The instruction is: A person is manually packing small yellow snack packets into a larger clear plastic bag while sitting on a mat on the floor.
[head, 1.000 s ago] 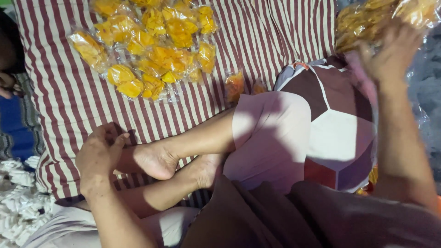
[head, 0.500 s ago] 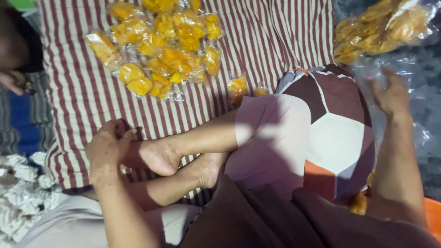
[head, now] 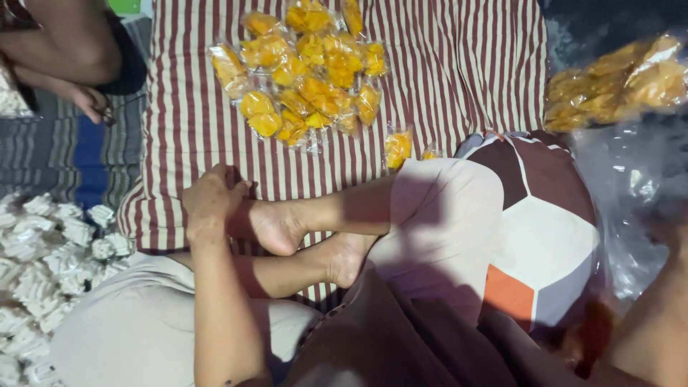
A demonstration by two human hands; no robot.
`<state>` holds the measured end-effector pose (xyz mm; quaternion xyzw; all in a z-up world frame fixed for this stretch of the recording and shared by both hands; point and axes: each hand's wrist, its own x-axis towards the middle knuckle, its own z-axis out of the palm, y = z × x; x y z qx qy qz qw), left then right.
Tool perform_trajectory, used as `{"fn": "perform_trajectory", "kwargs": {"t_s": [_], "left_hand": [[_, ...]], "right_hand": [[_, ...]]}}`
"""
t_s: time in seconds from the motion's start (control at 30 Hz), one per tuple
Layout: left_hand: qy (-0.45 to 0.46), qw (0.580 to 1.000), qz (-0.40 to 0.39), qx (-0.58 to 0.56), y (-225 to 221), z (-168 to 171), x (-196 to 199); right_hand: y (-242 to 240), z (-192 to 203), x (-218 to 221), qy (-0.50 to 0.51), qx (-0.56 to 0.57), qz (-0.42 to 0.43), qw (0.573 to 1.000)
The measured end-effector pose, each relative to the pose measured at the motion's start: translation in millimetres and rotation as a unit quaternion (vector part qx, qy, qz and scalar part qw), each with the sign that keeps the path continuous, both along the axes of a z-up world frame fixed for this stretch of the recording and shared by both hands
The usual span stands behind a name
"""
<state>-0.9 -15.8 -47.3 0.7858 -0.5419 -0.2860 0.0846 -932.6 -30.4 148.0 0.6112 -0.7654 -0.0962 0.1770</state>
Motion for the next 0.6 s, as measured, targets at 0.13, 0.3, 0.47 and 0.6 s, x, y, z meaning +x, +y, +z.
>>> {"fn": "perform_trajectory", "kwargs": {"t_s": [0.13,0.3,0.47,0.6], "left_hand": [[-0.01,0.999,0.013,-0.031,7,10,-1],[-0.011,1.0,0.025,0.014,12,30,-6],[-0.049,0.999,0.003,0.023,15,25,-9],[-0.063,0.998,-0.009,0.003,23,15,-9]], "right_hand": [[0,-21,-32,-0.008,0.041,-0.084,0.996],[8,-4,37,-0.214,-0.005,-0.146,0.966],[24,6,88,-0.303,-0.021,-0.133,0.943],[37,11,83,-0.19,-0.069,-0.135,0.97]]}}
